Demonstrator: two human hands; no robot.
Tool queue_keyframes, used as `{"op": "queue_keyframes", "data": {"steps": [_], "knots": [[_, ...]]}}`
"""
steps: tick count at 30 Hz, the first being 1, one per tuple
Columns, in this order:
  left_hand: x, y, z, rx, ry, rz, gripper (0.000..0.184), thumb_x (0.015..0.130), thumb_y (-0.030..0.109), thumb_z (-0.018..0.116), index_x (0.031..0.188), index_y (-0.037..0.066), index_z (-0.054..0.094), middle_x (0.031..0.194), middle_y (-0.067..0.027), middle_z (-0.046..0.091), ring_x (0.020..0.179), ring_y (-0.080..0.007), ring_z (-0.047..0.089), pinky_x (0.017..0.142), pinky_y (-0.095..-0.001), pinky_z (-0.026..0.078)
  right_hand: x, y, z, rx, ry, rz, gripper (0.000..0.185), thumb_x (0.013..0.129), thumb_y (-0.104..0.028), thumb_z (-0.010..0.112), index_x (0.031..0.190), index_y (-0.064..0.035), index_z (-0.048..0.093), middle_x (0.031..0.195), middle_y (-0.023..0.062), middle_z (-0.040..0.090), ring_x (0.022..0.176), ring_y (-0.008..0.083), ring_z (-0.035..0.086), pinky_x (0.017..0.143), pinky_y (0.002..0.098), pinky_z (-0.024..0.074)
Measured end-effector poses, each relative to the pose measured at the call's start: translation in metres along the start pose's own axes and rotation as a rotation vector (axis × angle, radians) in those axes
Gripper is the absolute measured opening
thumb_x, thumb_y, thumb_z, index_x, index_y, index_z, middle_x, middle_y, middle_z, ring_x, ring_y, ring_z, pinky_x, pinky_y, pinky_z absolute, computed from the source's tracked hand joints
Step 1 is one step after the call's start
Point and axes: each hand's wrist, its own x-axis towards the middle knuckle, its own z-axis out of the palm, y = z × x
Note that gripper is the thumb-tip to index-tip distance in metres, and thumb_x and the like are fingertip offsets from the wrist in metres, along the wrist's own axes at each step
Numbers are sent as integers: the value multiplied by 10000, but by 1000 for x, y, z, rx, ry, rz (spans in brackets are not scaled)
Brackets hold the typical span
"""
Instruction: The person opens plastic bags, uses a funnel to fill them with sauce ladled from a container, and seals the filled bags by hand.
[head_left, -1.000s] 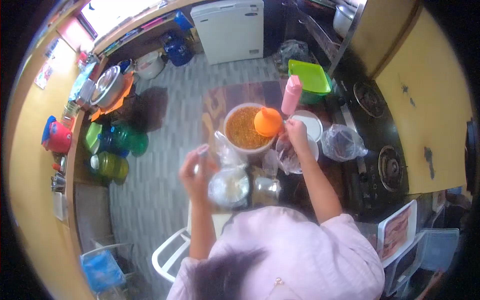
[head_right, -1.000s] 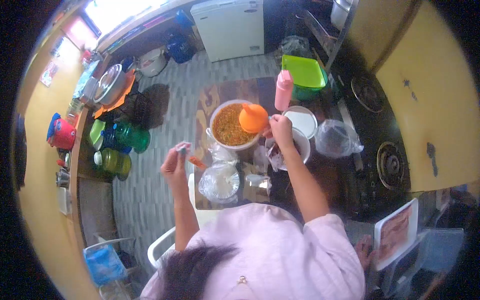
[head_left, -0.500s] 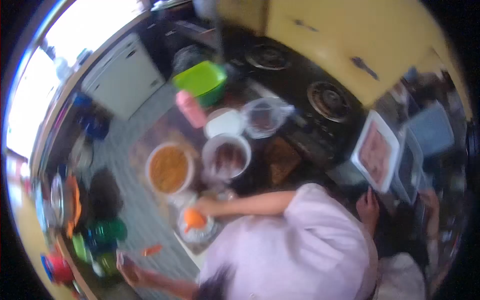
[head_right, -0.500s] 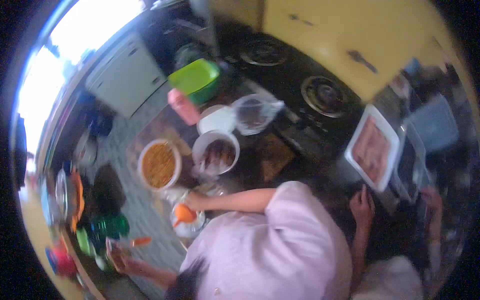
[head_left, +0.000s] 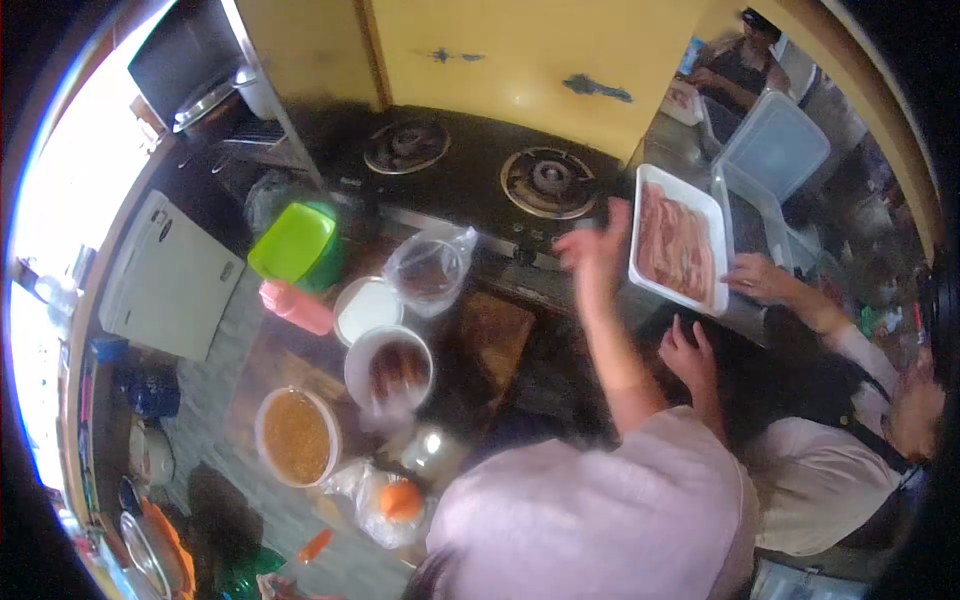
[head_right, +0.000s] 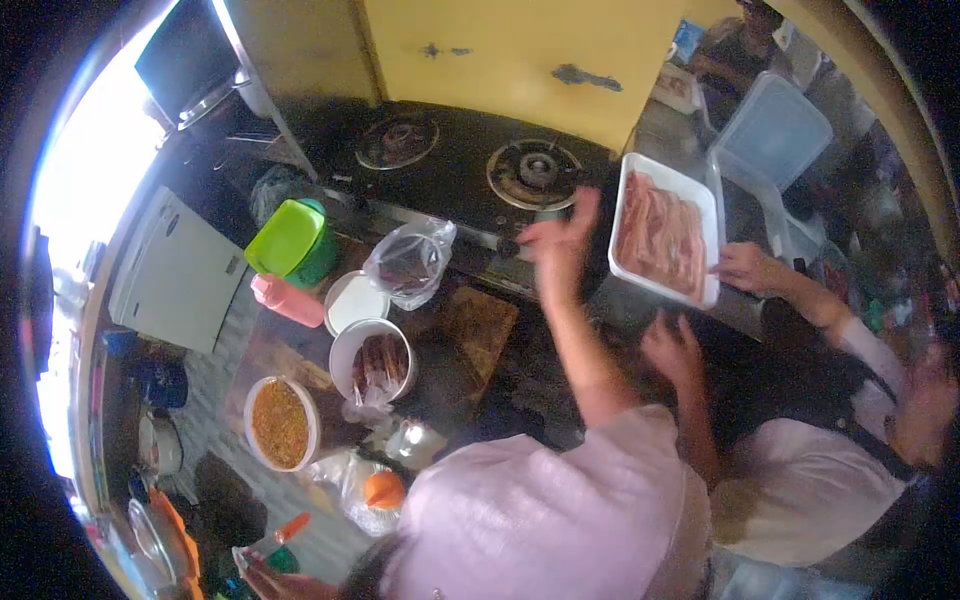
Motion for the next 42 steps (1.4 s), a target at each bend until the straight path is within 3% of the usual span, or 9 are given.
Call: {"op": "queue_keyframes", "data": {"steps": [3, 6, 8, 11, 14, 18, 29, 32, 42], "knots": [[2, 2, 10, -55, -31, 10, 182, 787, 80, 552, 894, -54, 610, 892, -131, 597, 826, -221, 553, 747, -319, 438, 41, 33, -89, 440, 418, 470, 253, 874, -292, 479, 957, -54, 492, 637, 122, 612, 449, 126, 484, 416, 223, 372], [5, 7, 15, -113, -76, 24, 170, 784, 75, 557, 882, -55, 610, 876, -128, 595, 812, -219, 552, 737, -318, 440, 26, 19, -88, 383, 443, 460, 305, 877, -281, 474, 1070, -47, 441, 630, 126, 607, 428, 136, 495, 399, 206, 365], [4, 10, 17, -153, -111, 30, 163, 781, 71, 560, 873, -55, 609, 865, -127, 595, 802, -218, 551, 730, -317, 441, 9, 1, -51, 168, 294, 123, 432, 872, -237, 466, 1219, -12, 342, 624, 129, 605, 455, 145, 527, 411, 221, 408], [0, 19, 19, -250, -182, 47, 152, 778, 65, 565, 860, -55, 609, 849, -125, 593, 787, -216, 549, 721, -317, 442, -31, -53, 35, 103, -134, 119, 500, 790, -74, 452, 1274, -35, 329, 938, 117, 589, 667, 163, 598, 585, 264, 490], [-5, 27, 20, -357, -299, 62, 142, 774, 60, 571, 847, -56, 608, 833, -122, 592, 773, -214, 548, 711, -316, 443, -102, -74, 99, 88, -799, -1, 336, 768, 30, 472, 1091, -23, 550, 1101, 126, 546, 1009, 228, 534, 881, 324, 417], [-10, 45, 36, -321, -438, 158, 107, 769, 37, 569, 818, -54, 596, 795, -116, 586, 737, -207, 541, 678, -311, 446, -178, -92, 162, 552, -1312, -250, 214, 830, -90, 527, 1022, -7, 572, 1013, 148, 589, 934, 276, 564, 821, 346, 432], [-16, 71, 56, -388, -490, -320, 163, 820, 24, 554, 956, -54, 597, 862, -72, 616, 780, -123, 553, 731, -252, 429, -225, -75, 189, 669, -1519, 50, 183, 885, -126, 466, 878, -12, 608, 771, 83, 632, 722, 172, 590, 680, 311, 445], [-19, 73, 64, -408, -329, -291, 111, 803, 71, 566, 809, -33, 602, 745, -21, 565, 658, -102, 503, 580, -226, 415, -224, -81, 186, 628, -1563, 148, 180, 877, -94, 451, 871, -17, 613, 761, 66, 627, 686, 167, 571, 654, 295, 442], [-13, 66, 64, -421, -345, -342, 236, 795, 102, 611, 964, -63, 607, 869, -92, 634, 807, -152, 585, 768, -267, 440, -215, -88, 181, 665, -1680, 270, 224, 787, 38, 426, 923, -9, 598, 811, 33, 626, 709, 97, 535, 638, 249, 424]]}}
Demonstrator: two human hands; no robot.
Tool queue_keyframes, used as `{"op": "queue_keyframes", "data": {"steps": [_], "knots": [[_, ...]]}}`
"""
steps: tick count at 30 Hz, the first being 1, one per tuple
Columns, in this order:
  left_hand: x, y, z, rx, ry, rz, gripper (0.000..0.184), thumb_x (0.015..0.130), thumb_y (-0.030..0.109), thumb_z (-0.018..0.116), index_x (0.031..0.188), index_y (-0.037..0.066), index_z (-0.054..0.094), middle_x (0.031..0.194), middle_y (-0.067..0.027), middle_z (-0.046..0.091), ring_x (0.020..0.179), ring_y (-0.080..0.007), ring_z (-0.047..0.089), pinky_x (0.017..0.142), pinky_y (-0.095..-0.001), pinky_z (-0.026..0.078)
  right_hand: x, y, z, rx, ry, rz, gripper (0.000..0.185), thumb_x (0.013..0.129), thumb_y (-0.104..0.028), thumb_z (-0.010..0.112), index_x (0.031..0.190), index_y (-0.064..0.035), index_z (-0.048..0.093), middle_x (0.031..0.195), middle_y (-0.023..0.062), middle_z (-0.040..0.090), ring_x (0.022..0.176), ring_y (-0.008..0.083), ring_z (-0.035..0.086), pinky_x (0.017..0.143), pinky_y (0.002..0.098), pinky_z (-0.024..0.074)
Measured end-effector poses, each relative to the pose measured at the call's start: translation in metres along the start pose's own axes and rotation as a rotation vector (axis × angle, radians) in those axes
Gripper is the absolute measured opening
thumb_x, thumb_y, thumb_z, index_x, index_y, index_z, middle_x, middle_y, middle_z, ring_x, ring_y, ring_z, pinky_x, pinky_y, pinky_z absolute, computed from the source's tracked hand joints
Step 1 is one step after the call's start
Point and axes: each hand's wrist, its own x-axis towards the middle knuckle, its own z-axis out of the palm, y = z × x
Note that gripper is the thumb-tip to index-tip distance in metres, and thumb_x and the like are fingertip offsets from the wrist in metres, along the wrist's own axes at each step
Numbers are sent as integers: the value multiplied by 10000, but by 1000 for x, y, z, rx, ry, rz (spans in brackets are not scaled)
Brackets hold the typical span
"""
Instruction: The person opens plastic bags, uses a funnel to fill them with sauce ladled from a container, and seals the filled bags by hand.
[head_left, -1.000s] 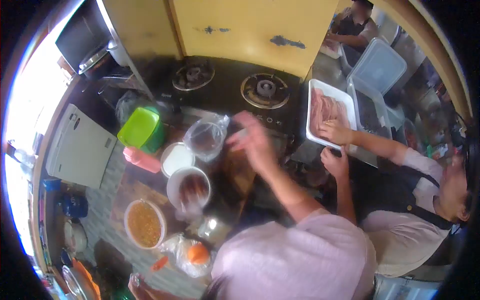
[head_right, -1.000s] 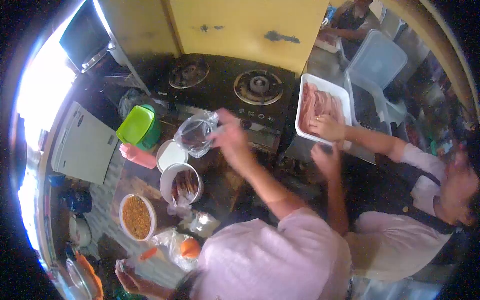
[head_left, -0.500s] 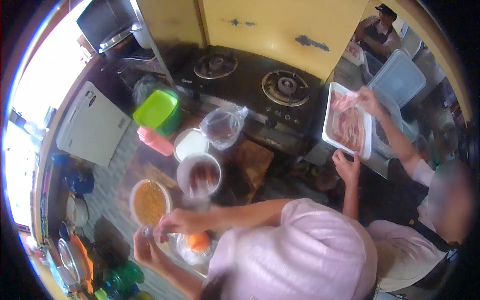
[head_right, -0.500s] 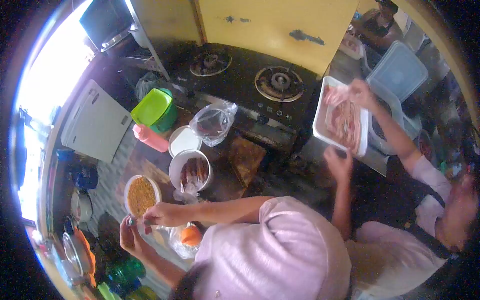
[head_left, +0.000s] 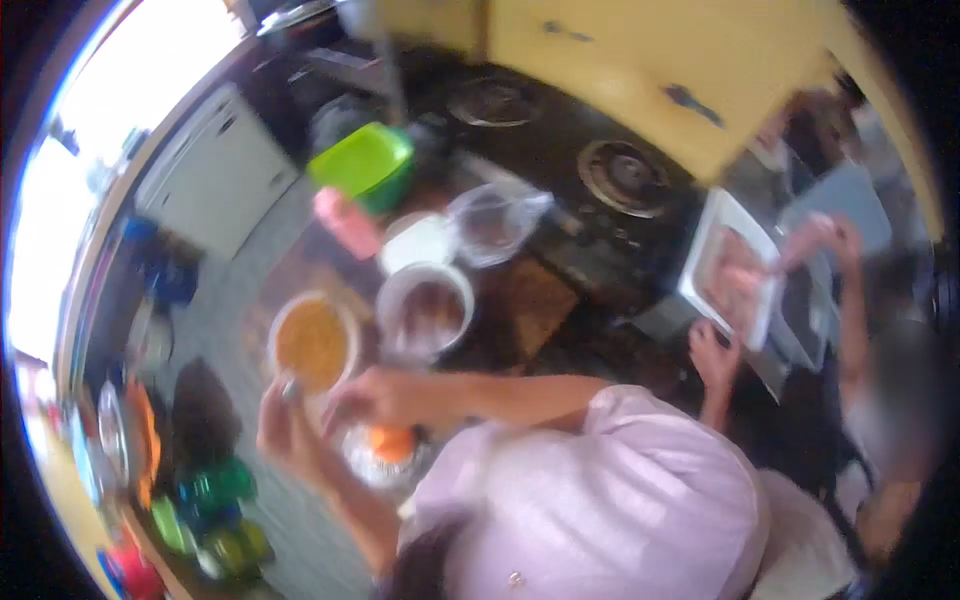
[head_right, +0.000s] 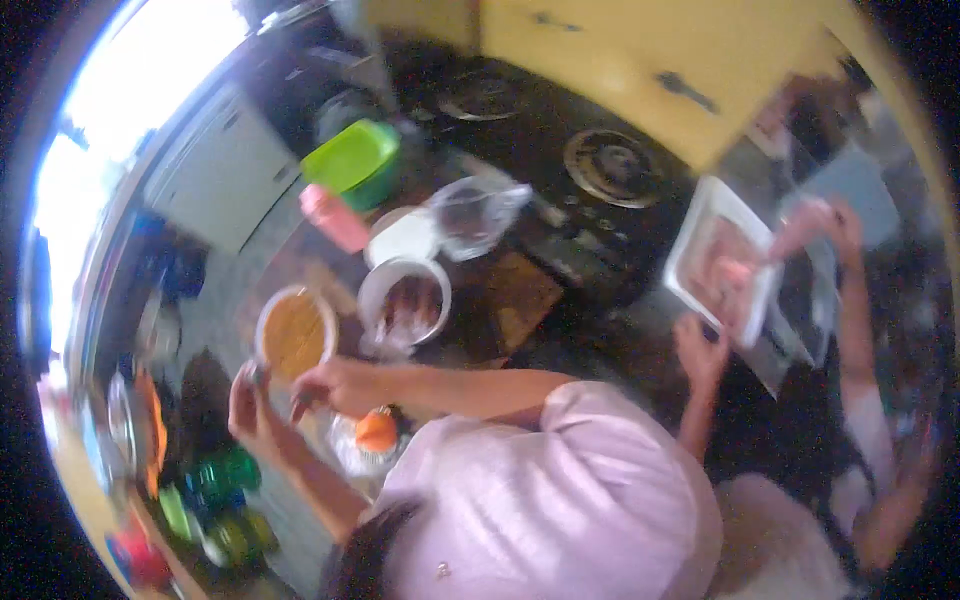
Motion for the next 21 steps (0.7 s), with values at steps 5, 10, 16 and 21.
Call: {"op": "queue_keyframes", "data": {"steps": [5, 10, 16, 21], "knots": [[19, -6, 13, -146, -22, -20, 188, 790, 34, 613, 952, -62, 617, 850, -93, 643, 784, -138, 610, 743, -254, 476, 1, -1, -20, 15, -46, 253, 302, 758, 80, 391, 993, 12, 568, 734, 45, 579, 555, 87, 517, 535, 225, 428], [27, -21, 15, -182, -17, -9, 147, 790, 67, 621, 903, -21, 653, 833, -65, 660, 764, -99, 604, 696, -226, 467, 4, -1, -25, 72, -71, 287, 336, 791, 72, 361, 1073, 27, 537, 711, 24, 519, 503, 115, 523, 525, 229, 431], [22, -23, 7, -106, -117, 83, 142, 773, 13, 609, 907, -4, 652, 851, -71, 655, 761, -116, 607, 681, -244, 494, 15, -11, -21, -35, -59, 356, 267, 878, -68, 432, 1110, 19, 531, 854, 59, 583, 726, 101, 562, 670, 244, 451], [12, -14, 3, -187, -74, 32, 228, 695, -68, 567, 885, 15, 662, 767, -74, 643, 651, -92, 596, 550, -228, 481, 13, 2, -30, -289, 129, 253, 286, 853, -69, 447, 1115, 4, 533, 984, 67, 581, 877, 143, 550, 818, 281, 429]]}}
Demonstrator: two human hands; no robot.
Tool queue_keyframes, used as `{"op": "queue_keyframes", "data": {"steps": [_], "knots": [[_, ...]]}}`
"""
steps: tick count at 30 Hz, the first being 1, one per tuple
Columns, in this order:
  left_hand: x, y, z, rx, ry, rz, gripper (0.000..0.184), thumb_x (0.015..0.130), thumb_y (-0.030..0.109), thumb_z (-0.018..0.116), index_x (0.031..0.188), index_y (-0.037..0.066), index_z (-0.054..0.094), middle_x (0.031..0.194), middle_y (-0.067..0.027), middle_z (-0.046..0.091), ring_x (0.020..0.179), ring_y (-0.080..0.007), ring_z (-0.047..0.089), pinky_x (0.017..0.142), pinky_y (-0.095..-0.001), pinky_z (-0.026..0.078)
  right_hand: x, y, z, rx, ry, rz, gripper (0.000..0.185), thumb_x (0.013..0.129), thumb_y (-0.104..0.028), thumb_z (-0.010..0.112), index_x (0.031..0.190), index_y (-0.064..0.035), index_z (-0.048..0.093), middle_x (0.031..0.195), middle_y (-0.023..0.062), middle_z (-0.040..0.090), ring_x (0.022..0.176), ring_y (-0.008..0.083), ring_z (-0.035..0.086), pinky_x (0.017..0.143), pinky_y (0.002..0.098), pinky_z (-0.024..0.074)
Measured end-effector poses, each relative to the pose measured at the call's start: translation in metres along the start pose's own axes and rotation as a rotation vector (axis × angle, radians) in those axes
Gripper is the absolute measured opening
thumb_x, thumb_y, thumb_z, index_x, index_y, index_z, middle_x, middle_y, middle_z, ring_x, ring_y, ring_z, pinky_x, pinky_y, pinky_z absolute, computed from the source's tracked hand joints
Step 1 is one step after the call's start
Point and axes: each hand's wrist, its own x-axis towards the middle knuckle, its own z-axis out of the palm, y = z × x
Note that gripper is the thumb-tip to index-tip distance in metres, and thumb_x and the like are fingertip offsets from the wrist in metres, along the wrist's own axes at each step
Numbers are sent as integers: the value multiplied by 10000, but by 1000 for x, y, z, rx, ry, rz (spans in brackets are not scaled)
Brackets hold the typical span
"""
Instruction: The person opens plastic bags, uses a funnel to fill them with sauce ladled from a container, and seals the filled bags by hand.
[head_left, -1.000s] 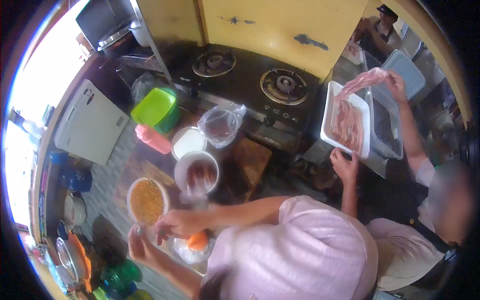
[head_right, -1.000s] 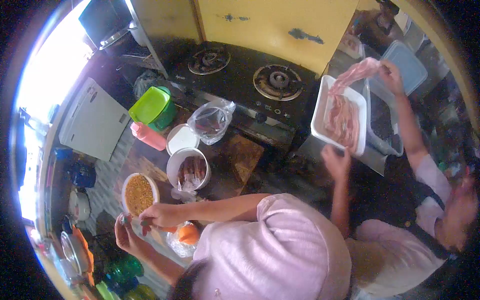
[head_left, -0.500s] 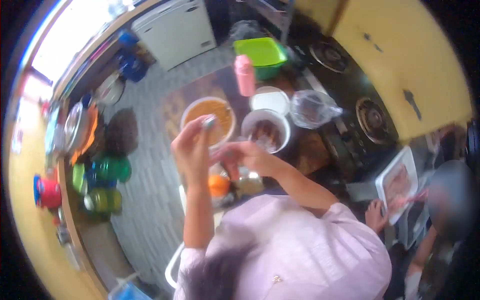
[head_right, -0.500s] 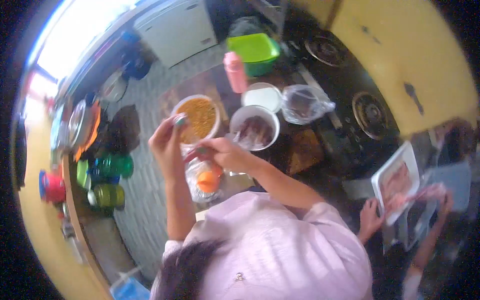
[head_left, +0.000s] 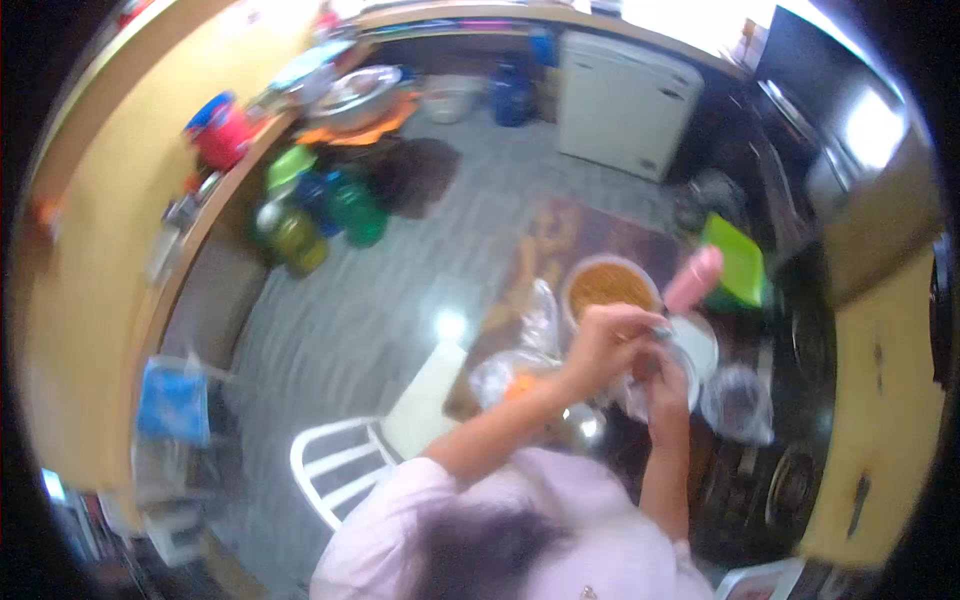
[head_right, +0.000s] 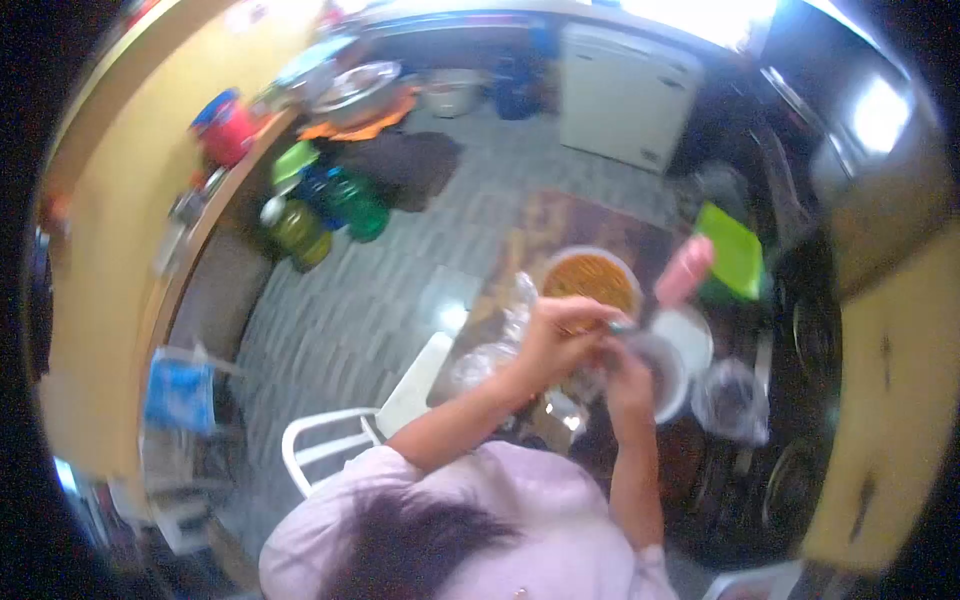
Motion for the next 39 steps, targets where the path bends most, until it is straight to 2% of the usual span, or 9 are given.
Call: {"op": "queue_keyframes", "data": {"steps": [5, 9, 19, 25, 27, 33, 37, 38, 39], "knots": [[10, 6, -11, 136, 166, 297, 260, 614, 12, 589, 864, 15, 658, 726, -120, 617, 671, -209, 599, 627, -288, 463, -3, -14, 22, 210, 60, 54, 258, 874, -172, 472, 1062, -9, 538, 897, 51, 542, 779, 135, 517, 713, 265, 411], [11, 15, -21, 125, 248, 263, 236, 614, -15, 606, 834, 34, 676, 729, -136, 627, 666, -238, 604, 608, -312, 452, -1, 6, 28, 52, 126, -61, 282, 894, -246, 474, 1033, -8, 536, 787, 23, 523, 672, 118, 496, 634, 255, 397], [12, 3, -27, -27, 207, 50, 206, 735, 122, 603, 906, 19, 653, 833, -87, 645, 779, -146, 598, 701, -276, 473, -4, 5, 22, 71, -1, -23, 217, 915, -195, 422, 935, -8, 530, 973, 117, 575, 908, 187, 552, 790, 276, 448], [10, -39, -40, -275, -502, -127, 415, 879, 349, 496, 1145, 34, 540, 1074, -57, 571, 990, -135, 516, 874, -293, 405, -3, -35, 19, 409, 31, -186, 259, 921, -268, 435, 781, -59, 498, 1164, 208, 529, 1064, 221, 505, 923, 325, 370], [-5, -56, -38, -488, -710, -437, 466, 892, 402, 452, 1172, 35, 521, 1089, -53, 562, 1027, -132, 496, 903, -300, 379, -3, -34, 14, 444, 87, -143, 244, 914, -265, 436, 748, -87, 453, 1174, 272, 497, 1132, 282, 469, 982, 377, 310], [-27, -54, -24, -563, -913, -423, 374, 862, 266, 542, 1127, 2, 554, 975, -66, 624, 785, -120, 555, 760, -276, 424, -2, -36, 18, 419, 148, -105, 249, 904, -272, 441, 710, -118, 432, 1146, 279, 516, 1221, 298, 386, 1034, 403, 216], [-33, -54, -14, -409, -585, -521, 266, 797, 124, 630, 1030, 1, 592, 945, -53, 630, 776, -108, 555, 693, -250, 447, 2, -18, 9, 353, 234, -48, 250, 909, -278, 460, 726, -108, 448, 1240, 238, 461, 1187, 274, 432, 987, 363, 304], [-31, -47, -14, -276, -511, -415, 216, 758, 66, 653, 960, 11, 600, 897, -55, 627, 792, -112, 564, 668, -244, 451, 4, -14, 8, 295, 216, -191, 271, 902, -317, 462, 811, -63, 479, 1277, 198, 442, 1108, 262, 508, 806, 282, 434], [-31, -45, -14, -108, -435, -297, 208, 741, 58, 661, 934, 15, 595, 877, -55, 620, 789, -117, 568, 663, -250, 455, 5, -9, 6, 265, 240, -208, 273, 912, -306, 445, 792, -61, 466, 1280, 197, 440, 1124, 259, 494, 838, 291, 412]]}}
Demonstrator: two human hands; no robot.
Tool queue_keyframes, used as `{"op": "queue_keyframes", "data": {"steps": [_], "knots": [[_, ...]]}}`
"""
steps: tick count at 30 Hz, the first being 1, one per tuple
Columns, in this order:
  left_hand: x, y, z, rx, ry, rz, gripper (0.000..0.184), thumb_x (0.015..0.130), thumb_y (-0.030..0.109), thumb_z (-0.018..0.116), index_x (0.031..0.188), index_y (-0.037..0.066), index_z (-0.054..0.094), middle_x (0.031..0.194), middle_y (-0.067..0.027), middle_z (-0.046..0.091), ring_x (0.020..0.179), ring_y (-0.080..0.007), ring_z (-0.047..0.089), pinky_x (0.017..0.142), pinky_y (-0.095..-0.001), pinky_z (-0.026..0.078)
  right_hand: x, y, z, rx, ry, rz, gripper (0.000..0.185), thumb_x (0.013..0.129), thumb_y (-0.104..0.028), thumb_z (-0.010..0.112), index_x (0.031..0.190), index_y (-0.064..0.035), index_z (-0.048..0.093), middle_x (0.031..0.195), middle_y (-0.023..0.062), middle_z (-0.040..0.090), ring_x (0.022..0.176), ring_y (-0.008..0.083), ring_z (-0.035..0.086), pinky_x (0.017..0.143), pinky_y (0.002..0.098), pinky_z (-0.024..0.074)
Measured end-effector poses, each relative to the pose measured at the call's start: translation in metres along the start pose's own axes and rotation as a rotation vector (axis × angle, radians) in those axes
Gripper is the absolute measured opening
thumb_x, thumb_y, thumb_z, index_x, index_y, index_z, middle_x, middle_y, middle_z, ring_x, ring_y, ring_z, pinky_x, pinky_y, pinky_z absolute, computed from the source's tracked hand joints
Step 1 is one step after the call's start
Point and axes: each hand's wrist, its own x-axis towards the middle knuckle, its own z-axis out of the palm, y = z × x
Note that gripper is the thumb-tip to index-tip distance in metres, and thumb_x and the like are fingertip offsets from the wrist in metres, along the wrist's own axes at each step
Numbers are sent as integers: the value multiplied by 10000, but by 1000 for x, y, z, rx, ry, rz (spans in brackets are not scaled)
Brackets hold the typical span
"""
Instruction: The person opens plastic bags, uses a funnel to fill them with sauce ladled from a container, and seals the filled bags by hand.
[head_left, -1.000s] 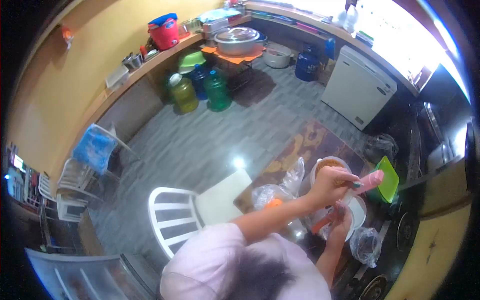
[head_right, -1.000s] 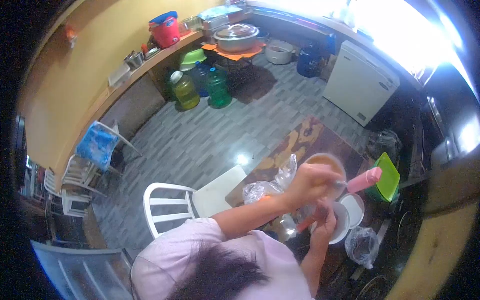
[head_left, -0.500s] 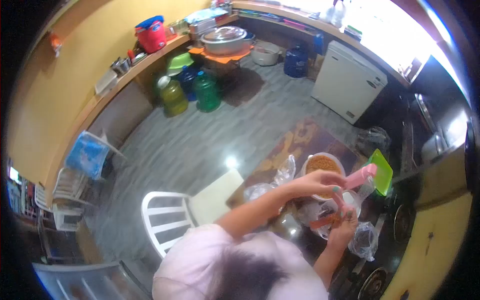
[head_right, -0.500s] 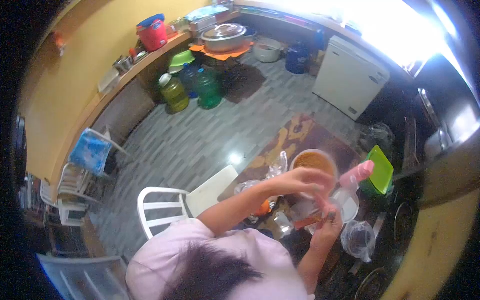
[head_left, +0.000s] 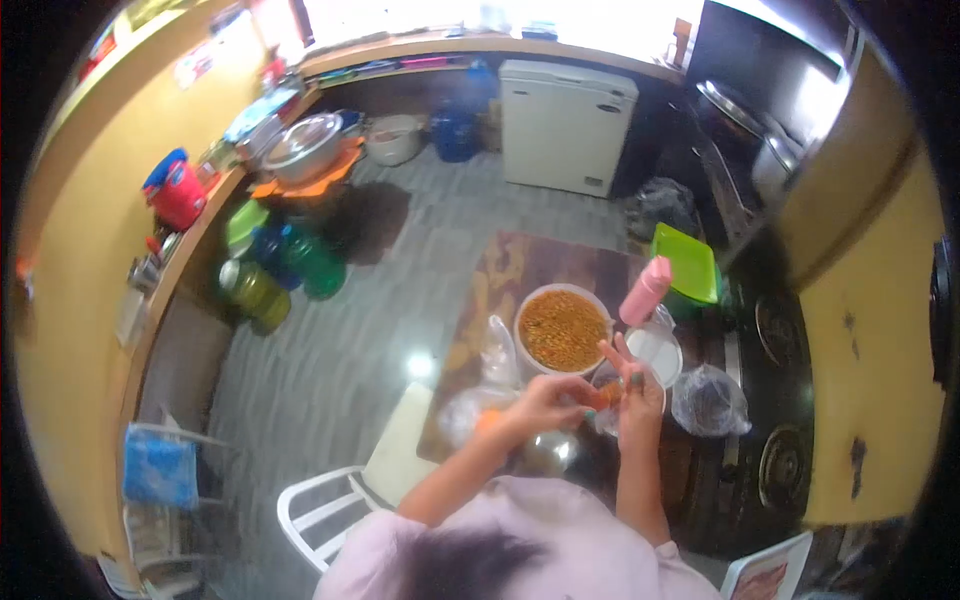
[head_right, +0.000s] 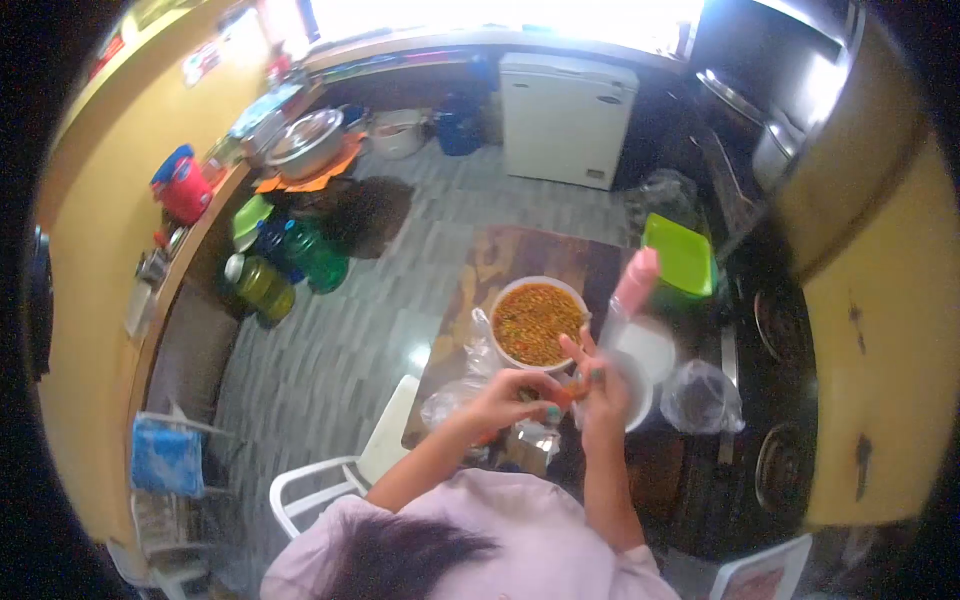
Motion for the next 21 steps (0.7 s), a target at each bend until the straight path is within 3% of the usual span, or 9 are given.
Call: {"op": "queue_keyframes", "data": {"steps": [2, 3, 6, 10, 11, 14, 18, 19, 21], "knots": [[1, 3, 4, 339, 198, 191, 196, 708, 41, 677, 881, 23, 587, 837, -55, 607, 785, -127, 575, 653, -262, 464, 1, 4, -4, -64, 30, -41, 286, 931, -282, 412, 756, -58, 439, 1286, 196, 434, 1157, 253, 464, 902, 308, 367], [2, 8, 9, 509, 347, 208, 216, 661, 41, 706, 815, 34, 555, 796, -60, 576, 784, -155, 584, 668, -292, 474, -1, -7, 5, -59, 73, 43, 311, 952, -260, 357, 720, -55, 398, 1221, 197, 498, 1178, 231, 444, 977, 321, 294], [-2, 30, 23, 854, 520, 167, 222, 660, 60, 713, 794, 38, 538, 817, -72, 566, 805, -182, 582, 734, -323, 482, -2, -8, 8, -169, 31, 4, 321, 958, -256, 330, 715, -55, 389, 1126, 181, 570, 1198, 195, 420, 997, 322, 277], [0, 15, 20, 417, 261, 243, 385, 715, 83, 651, 1079, 57, 530, 948, -87, 592, 839, -224, 571, 708, -330, 456, 0, -5, 1, -272, 16, -113, 319, 959, -252, 314, 722, -65, 417, 995, 139, 637, 1141, 187, 487, 1063, 388, 169], [-2, 7, 13, 366, 103, 224, 496, 753, 99, 644, 1208, 35, 458, 1028, -89, 597, 868, -161, 576, 719, -301, 459, -1, -1, -2, -239, 10, -107, 291, 955, -237, 325, 765, -65, 464, 958, 123, 650, 1095, 191, 527, 1078, 413, 116], [-4, 12, 8, -106, -81, -299, 434, 785, 95, 626, 1185, 13, 477, 1024, -80, 607, 889, -127, 578, 729, -284, 469, -5, 4, -1, -271, 30, -70, 232, 933, -198, 371, 806, -61, 508, 918, 93, 650, 944, 184, 560, 1051, 403, 169], [0, 22, 15, 169, 237, 93, 335, 742, 8, 637, 1072, 19, 585, 894, -61, 625, 787, -71, 557, 652, -251, 459, -2, 6, -2, -572, 104, -272, 105, 854, -65, 490, 767, -16, 523, 816, 42, 559, 712, 180, 523, 859, 354, 335], [1, 23, 16, 207, 323, 90, 296, 674, 5, 685, 962, 45, 635, 843, -58, 629, 732, -98, 578, 628, -271, 461, 0, 7, -5, -708, 122, -358, 92, 825, -25, 519, 737, 1, 511, 781, 39, 504, 677, 178, 501, 758, 328, 378], [5, 24, 14, 608, 396, 257, 317, 643, 10, 700, 950, 52, 629, 835, -62, 625, 726, -139, 595, 636, -298, 471, -1, 1, 0, -606, 112, -255, 117, 834, -35, 512, 723, 0, 500, 743, 51, 490, 660, 175, 488, 690, 301, 390]]}}
